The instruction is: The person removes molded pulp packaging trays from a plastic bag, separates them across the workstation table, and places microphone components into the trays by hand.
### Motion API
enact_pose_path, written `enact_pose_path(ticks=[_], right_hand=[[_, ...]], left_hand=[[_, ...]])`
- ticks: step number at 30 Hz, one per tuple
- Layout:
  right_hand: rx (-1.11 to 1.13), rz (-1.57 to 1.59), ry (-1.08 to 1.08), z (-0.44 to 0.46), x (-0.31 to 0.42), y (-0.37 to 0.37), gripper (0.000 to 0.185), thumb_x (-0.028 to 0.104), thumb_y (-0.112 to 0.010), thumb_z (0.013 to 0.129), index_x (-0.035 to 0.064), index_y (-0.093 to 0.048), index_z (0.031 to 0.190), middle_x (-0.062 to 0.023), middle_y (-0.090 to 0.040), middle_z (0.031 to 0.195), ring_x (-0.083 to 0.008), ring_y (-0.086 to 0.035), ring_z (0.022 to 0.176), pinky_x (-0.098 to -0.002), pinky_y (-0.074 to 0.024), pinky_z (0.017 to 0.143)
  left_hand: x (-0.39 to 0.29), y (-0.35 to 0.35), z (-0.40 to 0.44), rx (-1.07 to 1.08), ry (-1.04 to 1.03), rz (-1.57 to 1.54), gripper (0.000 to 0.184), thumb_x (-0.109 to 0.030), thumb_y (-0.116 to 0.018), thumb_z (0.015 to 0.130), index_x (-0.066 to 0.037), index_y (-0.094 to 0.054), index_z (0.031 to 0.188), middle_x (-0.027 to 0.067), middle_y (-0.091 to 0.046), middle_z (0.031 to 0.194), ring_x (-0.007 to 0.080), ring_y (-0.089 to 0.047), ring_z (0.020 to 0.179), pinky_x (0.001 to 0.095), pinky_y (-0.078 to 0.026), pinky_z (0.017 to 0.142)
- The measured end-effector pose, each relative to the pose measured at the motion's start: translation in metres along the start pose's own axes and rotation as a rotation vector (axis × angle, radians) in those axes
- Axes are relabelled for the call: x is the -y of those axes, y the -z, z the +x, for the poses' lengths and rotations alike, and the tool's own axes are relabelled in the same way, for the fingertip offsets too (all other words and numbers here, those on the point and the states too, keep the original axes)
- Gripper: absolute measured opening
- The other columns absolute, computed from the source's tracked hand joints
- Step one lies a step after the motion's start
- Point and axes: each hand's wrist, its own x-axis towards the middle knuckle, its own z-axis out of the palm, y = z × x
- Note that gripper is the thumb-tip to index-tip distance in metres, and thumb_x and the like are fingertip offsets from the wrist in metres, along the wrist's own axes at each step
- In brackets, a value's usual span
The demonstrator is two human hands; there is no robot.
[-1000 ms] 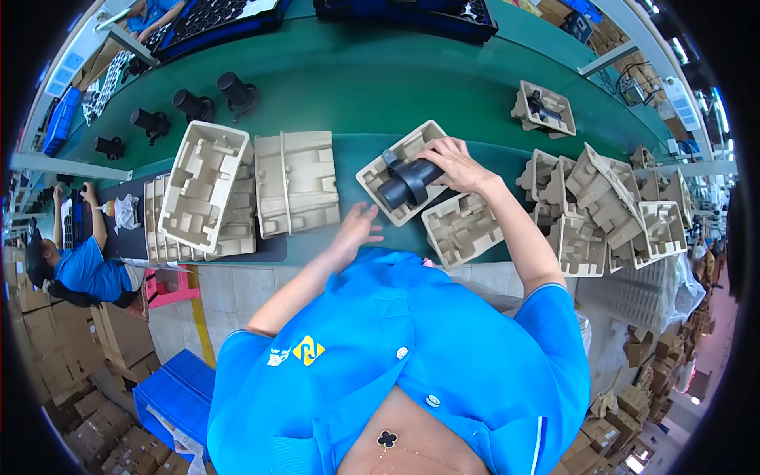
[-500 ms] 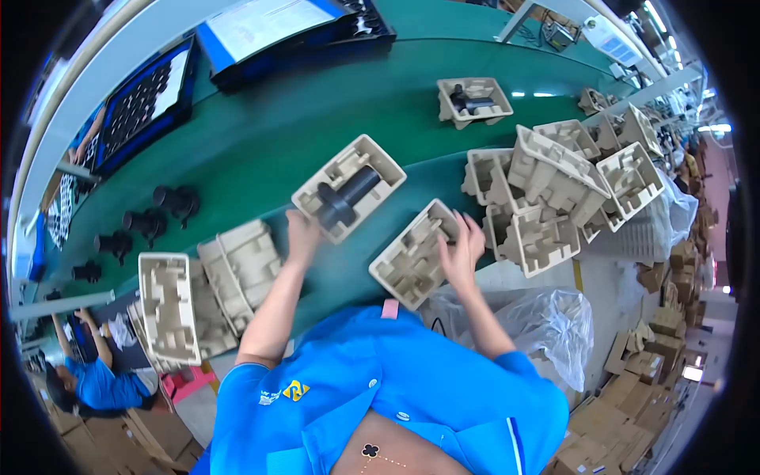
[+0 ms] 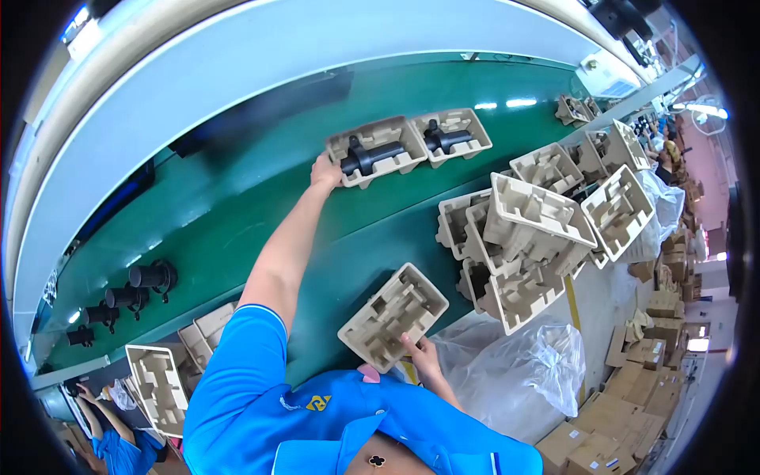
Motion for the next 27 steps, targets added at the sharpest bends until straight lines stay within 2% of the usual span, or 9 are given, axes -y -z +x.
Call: enact_pose_path(ticks=[3,7,9,13,17,18,20,23,27], right_hand=[[0.071,0.055,-0.045,0.006,-0.009,-0.004,0.042,0.03,-0.066,0.096,-0.0038,-0.06,0.12,-0.0145,-0.066,0.111,-0.023,-0.066,0.099,-0.0395,-0.0605,0.079],[0.201,0.149,-0.044,0.005,-0.002,-0.026,0.032,0.026,-0.061,0.1,0.0003,-0.062,0.119,-0.0078,-0.065,0.11,-0.0211,-0.064,0.103,-0.0419,-0.0571,0.087],[0.243,0.161,-0.055,0.012,-0.006,-0.038,0.032,0.026,-0.061,0.099,0.0021,-0.061,0.121,-0.0078,-0.065,0.112,-0.0218,-0.063,0.106,-0.0438,-0.055,0.094],[0.384,0.11,-0.025,0.025,-0.015,-0.054,0.042,0.027,-0.06,0.1,-0.0016,-0.052,0.129,-0.0136,-0.059,0.125,-0.0266,-0.059,0.117,-0.0448,-0.0522,0.1],[0.409,0.084,-0.023,0.024,-0.018,-0.075,0.054,0.032,-0.057,0.101,-0.0053,-0.043,0.138,-0.0187,-0.05,0.138,-0.0309,-0.051,0.128,-0.0455,-0.0468,0.107],[0.44,0.034,0.013,0.019,-0.019,-0.075,0.058,0.032,-0.058,0.101,-0.0047,-0.039,0.143,-0.0193,-0.047,0.143,-0.031,-0.048,0.131,-0.0442,-0.0435,0.108],[0.268,-0.081,-0.022,0.012,-0.027,-0.071,0.054,0.028,-0.058,0.101,-0.0015,-0.041,0.142,-0.0179,-0.047,0.142,-0.0297,-0.047,0.131,-0.0435,-0.0428,0.106],[0.013,-0.098,0.09,0.017,-0.065,-0.032,0.047,0.021,-0.058,0.1,0.0033,-0.044,0.141,-0.0153,-0.048,0.141,-0.0272,-0.046,0.129,-0.0424,-0.0412,0.104],[-0.165,-0.009,0.386,0.014,-0.067,0.0,0.04,0.014,-0.055,0.099,0.0069,-0.047,0.137,-0.0133,-0.049,0.139,-0.0248,-0.047,0.126,-0.042,-0.0402,0.104]], left_hand=[[-0.021,0.02,-0.033,0.114,0.159,-0.206,0.058,-0.028,-0.061,0.093,-0.005,-0.045,0.144,0.0239,-0.066,0.118,0.0371,-0.067,0.105,0.0446,-0.05,0.098],[0.004,0.105,-0.137,-0.063,-0.302,-0.102,0.054,-0.026,-0.059,0.094,0.004,-0.047,0.138,0.0253,-0.056,0.134,0.0384,-0.053,0.126,0.0431,-0.043,0.107],[0.047,0.156,-0.207,-0.314,-0.544,0.016,0.047,-0.02,-0.062,0.094,-0.004,-0.051,0.136,0.0194,-0.056,0.132,0.0341,-0.059,0.114,0.0435,-0.047,0.1],[0.092,0.286,-0.359,-0.827,-0.548,0.28,0.045,-0.007,-0.066,0.086,-0.005,-0.055,0.129,0.0189,-0.052,0.135,0.0374,-0.047,0.127,0.0453,-0.035,0.11],[0.149,0.424,-0.417,-1.208,-0.406,0.6,0.039,-0.006,-0.064,0.087,-0.004,-0.056,0.125,0.0183,-0.058,0.125,0.0368,-0.053,0.117,0.0446,-0.04,0.101],[0.149,0.45,-0.421,-1.173,-0.246,0.622,0.037,-0.011,-0.063,0.09,-0.004,-0.055,0.126,0.0163,-0.062,0.12,0.0329,-0.057,0.112,0.0417,-0.044,0.097],[0.153,0.496,-0.397,-1.091,-0.254,0.592,0.039,-0.02,-0.063,0.093,-0.005,-0.056,0.128,0.0161,-0.066,0.11,0.03,-0.066,0.098,0.0401,-0.052,0.085],[0.14,0.512,-0.334,-0.677,-0.085,0.712,0.049,-0.04,-0.062,0.093,-0.008,-0.056,0.13,0.0211,-0.064,0.12,0.0371,-0.062,0.11,0.0467,-0.05,0.092],[0.161,0.489,-0.238,-0.398,0.105,0.768,0.079,-0.055,-0.069,0.082,-0.01,-0.044,0.143,0.0283,-0.05,0.137,0.0439,-0.055,0.121,0.0497,-0.047,0.102]])
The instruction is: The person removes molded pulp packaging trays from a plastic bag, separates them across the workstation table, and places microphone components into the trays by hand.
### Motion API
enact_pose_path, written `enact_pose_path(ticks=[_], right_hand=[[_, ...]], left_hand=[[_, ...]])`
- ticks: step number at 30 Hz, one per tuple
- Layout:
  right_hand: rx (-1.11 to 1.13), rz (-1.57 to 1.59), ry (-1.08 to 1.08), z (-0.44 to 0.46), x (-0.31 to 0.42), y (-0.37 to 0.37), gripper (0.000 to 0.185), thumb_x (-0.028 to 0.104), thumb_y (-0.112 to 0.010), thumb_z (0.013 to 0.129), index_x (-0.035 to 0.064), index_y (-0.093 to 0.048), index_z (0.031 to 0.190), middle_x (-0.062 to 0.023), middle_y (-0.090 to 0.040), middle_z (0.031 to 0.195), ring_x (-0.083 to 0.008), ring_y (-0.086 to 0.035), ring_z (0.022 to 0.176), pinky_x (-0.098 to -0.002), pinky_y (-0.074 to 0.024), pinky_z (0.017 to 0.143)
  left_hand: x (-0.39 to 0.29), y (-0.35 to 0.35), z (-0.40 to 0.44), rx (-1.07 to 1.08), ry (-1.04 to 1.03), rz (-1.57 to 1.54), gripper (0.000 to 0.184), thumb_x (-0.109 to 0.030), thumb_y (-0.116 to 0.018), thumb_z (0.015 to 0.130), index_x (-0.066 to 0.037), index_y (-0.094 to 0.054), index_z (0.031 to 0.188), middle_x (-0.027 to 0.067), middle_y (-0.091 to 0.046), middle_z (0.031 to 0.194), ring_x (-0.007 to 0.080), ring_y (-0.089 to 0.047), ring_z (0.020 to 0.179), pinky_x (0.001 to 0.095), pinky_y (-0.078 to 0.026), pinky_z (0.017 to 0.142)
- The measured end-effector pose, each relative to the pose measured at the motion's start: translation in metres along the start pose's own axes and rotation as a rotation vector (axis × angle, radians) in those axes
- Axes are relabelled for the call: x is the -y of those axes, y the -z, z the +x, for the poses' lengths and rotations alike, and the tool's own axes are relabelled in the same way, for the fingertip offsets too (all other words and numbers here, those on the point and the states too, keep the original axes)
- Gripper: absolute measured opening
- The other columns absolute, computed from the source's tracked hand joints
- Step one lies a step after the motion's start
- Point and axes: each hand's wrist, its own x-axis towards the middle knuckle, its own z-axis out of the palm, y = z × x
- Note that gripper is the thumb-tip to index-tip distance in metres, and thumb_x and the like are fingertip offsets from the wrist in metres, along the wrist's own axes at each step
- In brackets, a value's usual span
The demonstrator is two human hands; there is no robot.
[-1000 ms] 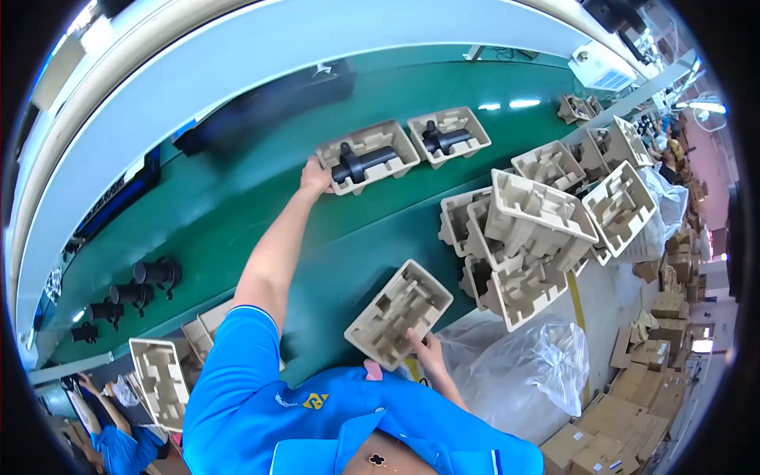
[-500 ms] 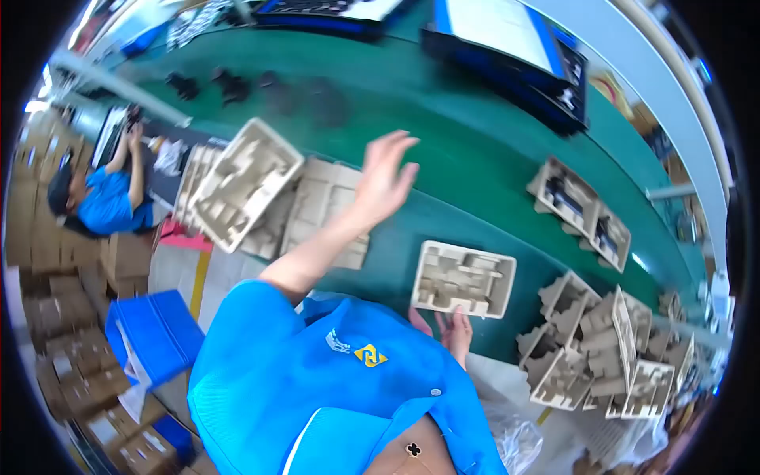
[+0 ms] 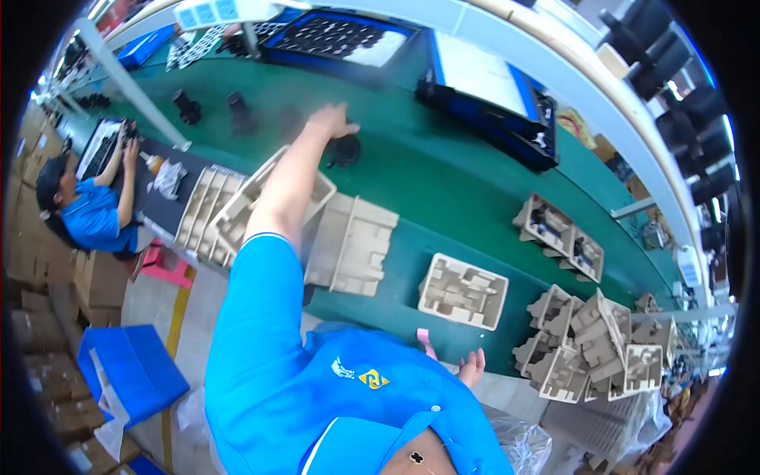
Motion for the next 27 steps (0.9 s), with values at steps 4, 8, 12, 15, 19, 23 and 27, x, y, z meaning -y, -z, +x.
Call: enact_pose_path(ticks=[4,8,12,15,19,23,27], right_hand=[[-0.049,-0.019,0.323,-0.055,0.102,-0.04,0.034,0.012,-0.052,0.101,0.0041,-0.05,0.134,-0.0138,-0.051,0.136,-0.0232,-0.05,0.123,-0.0388,-0.0399,0.105],[-0.028,-0.156,0.667,-0.083,0.161,-0.087,0.028,0.009,-0.054,0.1,0.0015,-0.057,0.126,-0.0136,-0.056,0.125,-0.0224,-0.055,0.116,-0.0344,-0.0426,0.101],[0.24,-0.265,1.019,-0.091,0.234,-0.143,0.024,-0.001,-0.062,0.091,0.0018,-0.065,0.115,-0.0137,-0.059,0.115,-0.0244,-0.058,0.11,-0.0338,-0.0477,0.093],[0.317,-0.454,1.184,-0.115,0.302,-0.181,0.043,0.006,-0.074,0.084,0.0042,-0.063,0.125,-0.0135,-0.058,0.125,-0.0305,-0.058,0.111,-0.0402,-0.048,0.094],[0.294,-0.819,1.383,-0.119,0.333,-0.193,0.081,0.033,-0.081,0.076,0.0042,-0.044,0.142,-0.0137,-0.061,0.118,-0.0309,-0.059,0.107,-0.0414,-0.0431,0.095],[0.479,-0.553,1.188,-0.125,0.335,-0.175,0.078,0.031,-0.081,0.079,0.0008,-0.043,0.141,-0.0132,-0.065,0.113,-0.0304,-0.064,0.104,-0.0403,-0.0484,0.094],[0.909,-0.069,0.739,-0.097,0.336,-0.144,0.071,0.026,-0.079,0.084,-0.0025,-0.041,0.137,-0.019,-0.062,0.124,-0.0249,-0.064,0.112,-0.038,-0.0511,0.096]], left_hand=[[-0.024,-0.031,0.028,0.225,0.062,0.084,0.07,-0.035,-0.075,0.083,-0.009,-0.045,0.14,0.0237,-0.047,0.142,0.0384,-0.053,0.127,0.0471,-0.049,0.099],[-0.053,-0.041,0.059,0.184,-0.285,0.125,0.056,-0.018,-0.075,0.07,-0.015,-0.059,0.124,0.024,-0.057,0.123,0.0407,-0.062,0.108,0.0465,-0.052,0.095],[-0.134,0.058,-0.03,0.092,-0.718,-0.115,0.054,-0.02,-0.075,0.074,-0.015,-0.062,0.126,0.0185,-0.058,0.11,0.0369,-0.061,0.103,0.0441,-0.051,0.091],[-0.177,0.107,-0.111,0.115,-0.95,-0.361,0.058,-0.022,-0.075,0.077,-0.015,-0.059,0.133,0.0134,-0.053,0.095,0.0319,-0.058,0.095,0.0412,-0.048,0.086],[-0.206,0.128,-0.187,0.248,-1.083,-0.654,0.073,-0.029,-0.077,0.079,-0.016,-0.048,0.146,0.0097,-0.057,0.098,0.0215,-0.055,0.087,0.0335,-0.046,0.078],[-0.209,0.117,-0.23,0.328,-0.908,-1.083,0.091,-0.022,-0.08,0.077,-0.012,-0.033,0.154,0.0076,-0.062,0.108,0.0133,-0.057,0.086,0.0268,-0.047,0.077],[-0.186,0.069,-0.247,0.208,-0.692,-1.401,0.074,-0.048,-0.056,0.098,-0.002,-0.033,0.151,0.0109,-0.064,0.114,0.0161,-0.06,0.099,0.0316,-0.049,0.088]])
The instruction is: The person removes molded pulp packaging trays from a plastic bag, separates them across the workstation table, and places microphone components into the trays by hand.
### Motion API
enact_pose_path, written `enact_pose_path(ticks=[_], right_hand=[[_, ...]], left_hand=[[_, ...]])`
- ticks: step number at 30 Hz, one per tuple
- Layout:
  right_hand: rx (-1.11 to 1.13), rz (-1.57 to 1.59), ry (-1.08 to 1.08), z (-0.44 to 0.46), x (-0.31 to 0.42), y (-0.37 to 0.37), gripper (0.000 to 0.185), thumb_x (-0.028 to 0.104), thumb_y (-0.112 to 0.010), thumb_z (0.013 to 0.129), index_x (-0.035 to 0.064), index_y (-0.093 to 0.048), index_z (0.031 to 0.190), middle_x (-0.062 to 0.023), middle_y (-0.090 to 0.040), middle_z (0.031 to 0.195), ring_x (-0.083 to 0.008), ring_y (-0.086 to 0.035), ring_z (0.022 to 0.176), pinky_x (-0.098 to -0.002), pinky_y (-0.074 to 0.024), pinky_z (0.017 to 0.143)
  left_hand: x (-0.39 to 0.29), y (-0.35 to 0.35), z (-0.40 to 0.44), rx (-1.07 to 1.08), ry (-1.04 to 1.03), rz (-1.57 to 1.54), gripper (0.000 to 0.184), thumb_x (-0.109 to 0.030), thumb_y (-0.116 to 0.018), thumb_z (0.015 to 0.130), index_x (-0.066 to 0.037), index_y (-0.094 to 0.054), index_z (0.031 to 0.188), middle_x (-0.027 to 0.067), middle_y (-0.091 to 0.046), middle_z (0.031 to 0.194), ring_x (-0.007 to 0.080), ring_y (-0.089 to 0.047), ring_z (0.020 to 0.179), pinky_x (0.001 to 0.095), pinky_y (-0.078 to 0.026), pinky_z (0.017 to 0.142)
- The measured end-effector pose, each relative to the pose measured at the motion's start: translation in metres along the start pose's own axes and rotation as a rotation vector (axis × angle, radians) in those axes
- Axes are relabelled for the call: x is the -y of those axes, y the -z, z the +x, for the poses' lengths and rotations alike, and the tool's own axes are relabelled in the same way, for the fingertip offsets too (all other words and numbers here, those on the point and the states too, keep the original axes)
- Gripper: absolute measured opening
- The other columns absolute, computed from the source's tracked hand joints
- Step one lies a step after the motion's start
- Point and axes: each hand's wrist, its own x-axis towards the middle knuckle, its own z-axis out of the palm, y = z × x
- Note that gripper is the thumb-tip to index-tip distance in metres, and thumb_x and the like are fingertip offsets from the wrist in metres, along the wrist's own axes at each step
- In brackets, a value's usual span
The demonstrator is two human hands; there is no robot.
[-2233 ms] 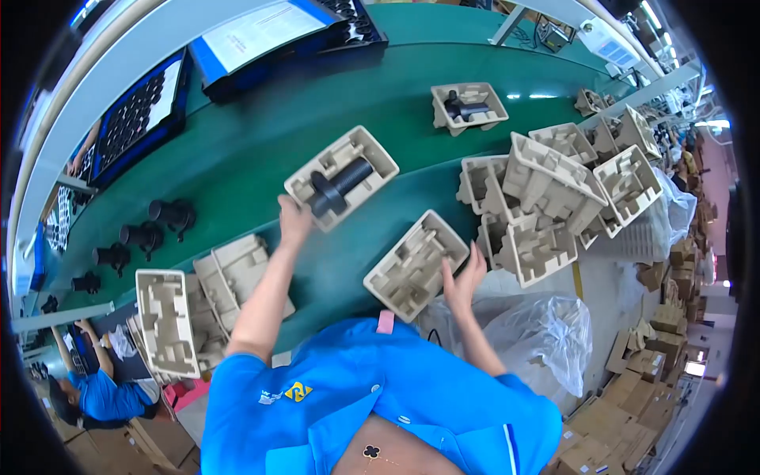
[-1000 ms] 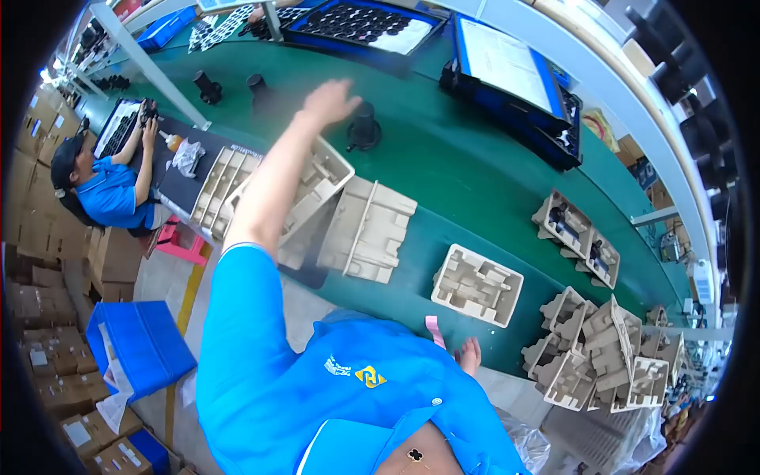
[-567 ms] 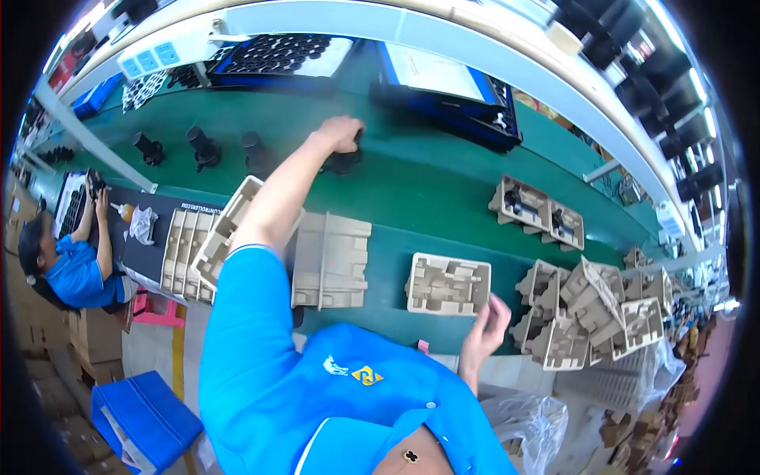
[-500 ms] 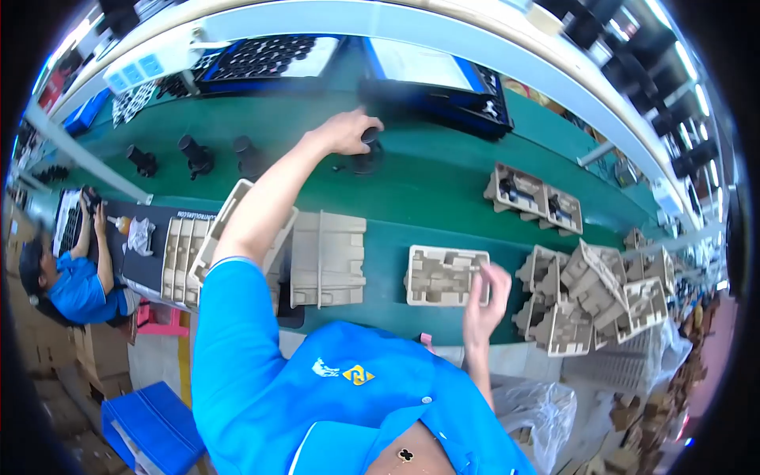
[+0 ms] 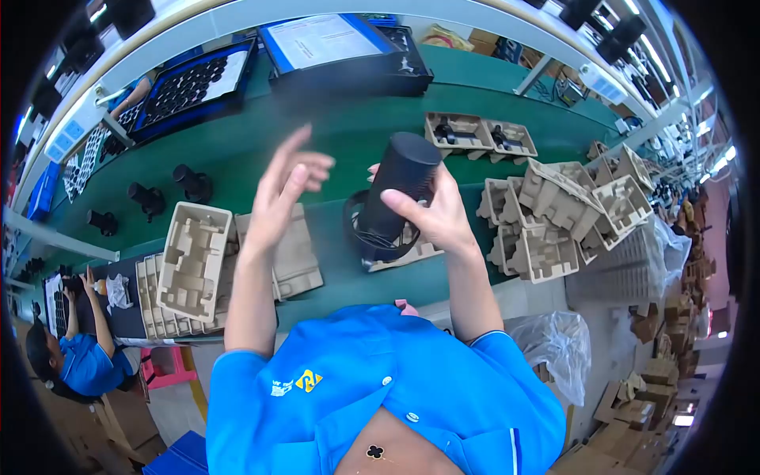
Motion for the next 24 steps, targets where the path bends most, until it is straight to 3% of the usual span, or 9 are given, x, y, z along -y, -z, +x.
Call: enact_pose_path(ticks=[3,5,8,11,20,24], right_hand=[[0.082,0.479,0.033,-0.004,-0.003,0.015,0.073,0.024,-0.077,0.085,-0.0033,-0.038,0.14,-0.0226,-0.061,0.125,-0.0285,-0.063,0.114,-0.0406,-0.0511,0.098],[0.11,0.535,0.038,-0.002,-0.003,0.018,0.076,0.026,-0.077,0.085,-0.0024,-0.036,0.142,-0.0254,-0.059,0.126,-0.0308,-0.062,0.116,-0.0432,-0.0512,0.099],[0.16,0.585,0.066,0.001,-0.008,0.02,0.079,0.028,-0.078,0.084,-0.0018,-0.035,0.143,-0.0264,-0.058,0.128,-0.033,-0.061,0.118,-0.0439,-0.0511,0.099],[0.173,0.633,0.062,0.002,-0.014,0.021,0.081,0.03,-0.078,0.083,-0.0014,-0.035,0.144,-0.0266,-0.057,0.129,-0.0349,-0.059,0.12,-0.045,-0.0505,0.101],[0.07,0.569,0.029,-0.007,-0.031,0.031,0.083,0.036,-0.08,0.081,-0.0016,-0.039,0.142,-0.0235,-0.06,0.125,-0.0338,-0.059,0.121,-0.0463,-0.0487,0.104],[0.04,0.571,0.035,-0.011,-0.037,0.03,0.083,0.036,-0.081,0.081,-0.0019,-0.039,0.142,-0.0231,-0.06,0.124,-0.0331,-0.06,0.12,-0.0457,-0.0483,0.104]], left_hand=[[0.053,-0.029,-0.049,0.031,0.455,-0.193,0.071,-0.058,-0.035,0.103,0.0,-0.042,0.144,0.0133,-0.064,0.117,0.0209,-0.061,0.108,0.0373,-0.051,0.089],[0.047,-0.059,-0.071,0.104,0.582,-0.536,0.077,-0.063,-0.03,0.102,0.003,-0.045,0.137,0.0188,-0.065,0.115,0.0256,-0.064,0.105,0.0396,-0.055,0.085],[0.041,-0.075,-0.083,0.304,0.546,-0.838,0.077,-0.062,-0.027,0.102,0.005,-0.048,0.133,0.0238,-0.065,0.111,0.0282,-0.067,0.097,0.0399,-0.058,0.078],[0.03,-0.089,-0.087,0.11,0.553,-0.817,0.072,-0.058,-0.026,0.104,0.005,-0.045,0.133,0.0268,-0.064,0.11,0.0291,-0.069,0.092,0.0378,-0.059,0.075],[0.026,-0.08,-0.094,-0.121,0.367,-0.656,0.048,-0.027,-0.05,0.105,-0.001,-0.037,0.142,0.0198,-0.06,0.118,0.0275,-0.067,0.093,0.0362,-0.057,0.077],[0.02,-0.075,-0.095,-0.158,0.305,-0.577,0.059,-0.019,-0.064,0.096,-0.002,-0.035,0.145,0.0165,-0.057,0.125,0.0262,-0.066,0.097,0.0353,-0.057,0.077]])
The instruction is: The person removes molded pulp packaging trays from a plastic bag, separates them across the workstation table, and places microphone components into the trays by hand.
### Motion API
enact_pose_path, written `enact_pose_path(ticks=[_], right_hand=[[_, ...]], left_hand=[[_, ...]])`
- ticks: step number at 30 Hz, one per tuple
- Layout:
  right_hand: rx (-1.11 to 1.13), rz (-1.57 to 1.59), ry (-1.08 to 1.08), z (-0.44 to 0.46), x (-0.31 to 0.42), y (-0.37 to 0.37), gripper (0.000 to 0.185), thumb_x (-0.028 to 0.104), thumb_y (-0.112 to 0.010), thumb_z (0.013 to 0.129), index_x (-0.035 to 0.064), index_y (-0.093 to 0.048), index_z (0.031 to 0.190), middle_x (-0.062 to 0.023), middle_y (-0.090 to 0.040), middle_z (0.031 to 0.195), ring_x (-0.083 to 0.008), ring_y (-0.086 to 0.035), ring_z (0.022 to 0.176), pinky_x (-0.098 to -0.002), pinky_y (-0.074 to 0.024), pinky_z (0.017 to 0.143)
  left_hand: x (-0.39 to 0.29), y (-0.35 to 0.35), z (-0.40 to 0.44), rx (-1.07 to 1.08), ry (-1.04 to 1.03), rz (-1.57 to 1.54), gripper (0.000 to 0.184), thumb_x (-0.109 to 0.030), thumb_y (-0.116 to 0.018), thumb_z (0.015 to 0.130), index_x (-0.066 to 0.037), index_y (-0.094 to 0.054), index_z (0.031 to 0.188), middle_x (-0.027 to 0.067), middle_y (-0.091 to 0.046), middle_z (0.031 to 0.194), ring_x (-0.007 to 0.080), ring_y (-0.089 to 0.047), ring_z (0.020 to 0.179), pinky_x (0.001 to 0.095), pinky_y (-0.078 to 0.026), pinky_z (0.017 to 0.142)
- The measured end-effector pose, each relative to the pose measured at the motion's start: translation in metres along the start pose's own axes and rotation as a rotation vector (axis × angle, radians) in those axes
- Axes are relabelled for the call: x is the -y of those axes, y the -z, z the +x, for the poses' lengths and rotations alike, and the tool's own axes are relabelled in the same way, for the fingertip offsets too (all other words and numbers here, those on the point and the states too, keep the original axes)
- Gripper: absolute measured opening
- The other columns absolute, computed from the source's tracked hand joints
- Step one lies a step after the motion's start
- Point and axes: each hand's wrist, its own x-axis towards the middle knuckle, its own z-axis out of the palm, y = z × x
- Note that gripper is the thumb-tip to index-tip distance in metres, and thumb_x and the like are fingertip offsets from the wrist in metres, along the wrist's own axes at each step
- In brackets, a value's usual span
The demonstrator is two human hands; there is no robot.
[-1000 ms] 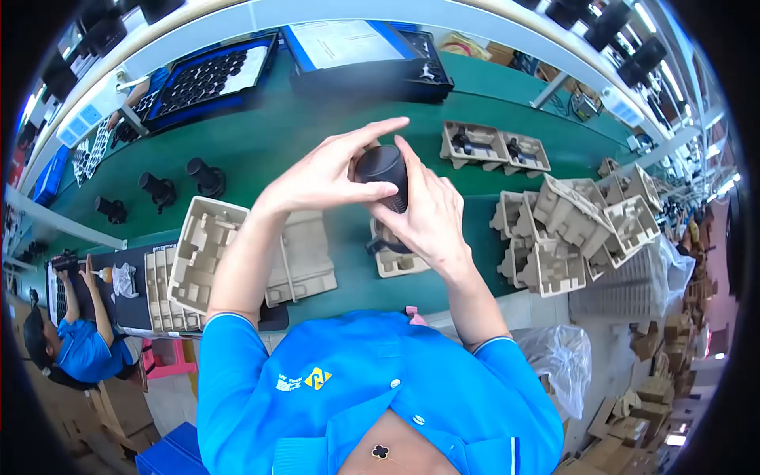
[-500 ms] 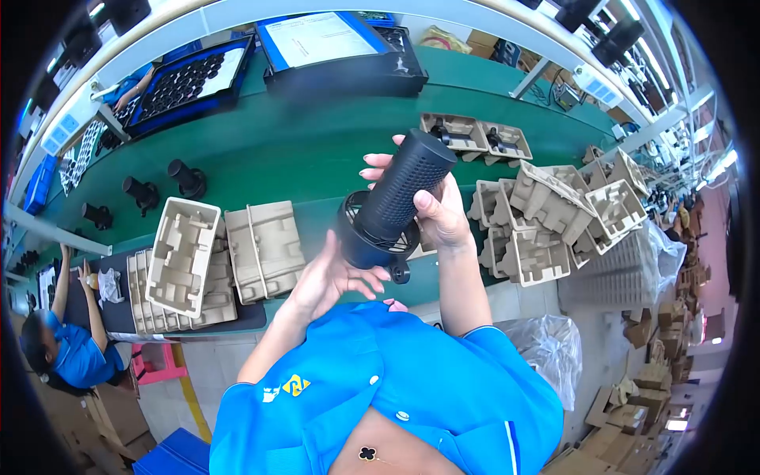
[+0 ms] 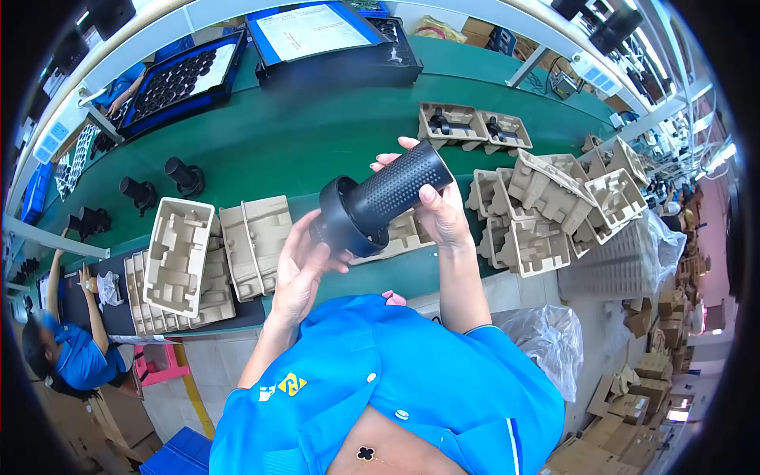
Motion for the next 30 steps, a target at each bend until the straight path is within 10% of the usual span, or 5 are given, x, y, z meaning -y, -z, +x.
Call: enact_pose_path(ticks=[8,23,30], right_hand=[[-0.03,-0.02,0.005,-0.006,0.0,0.003,0.084,0.034,-0.082,0.08,-0.0016,-0.039,0.142,-0.0242,-0.06,0.126,-0.0333,-0.059,0.121,-0.0459,-0.047,0.105],[-0.121,0.006,-0.17,-0.031,-0.021,0.029,0.085,0.035,-0.08,0.082,-0.0011,-0.036,0.145,-0.0228,-0.055,0.133,-0.0288,-0.058,0.12,-0.0408,-0.0476,0.103],[-0.154,0.001,-0.381,-0.045,-0.025,0.039,0.08,0.035,-0.08,0.082,-0.0018,-0.041,0.141,-0.0127,-0.06,0.118,-0.0207,-0.064,0.103,-0.0353,-0.0575,0.078]], left_hand=[[-0.002,0.002,0.003,-0.03,-0.13,0.151,0.07,0.008,-0.069,0.083,-0.006,-0.038,0.144,0.0117,-0.041,0.142,0.0245,-0.05,0.128,0.0374,-0.047,0.103],[0.001,0.008,0.005,-0.035,-0.366,0.418,0.071,0.014,-0.069,0.078,-0.002,-0.04,0.141,0.0136,-0.046,0.138,0.0193,-0.055,0.117,0.0329,-0.048,0.098],[-0.009,0.004,0.005,-0.002,-0.375,0.512,0.07,0.013,-0.072,0.075,-0.001,-0.046,0.139,0.0138,-0.044,0.141,0.0183,-0.055,0.115,0.0321,-0.05,0.091]])
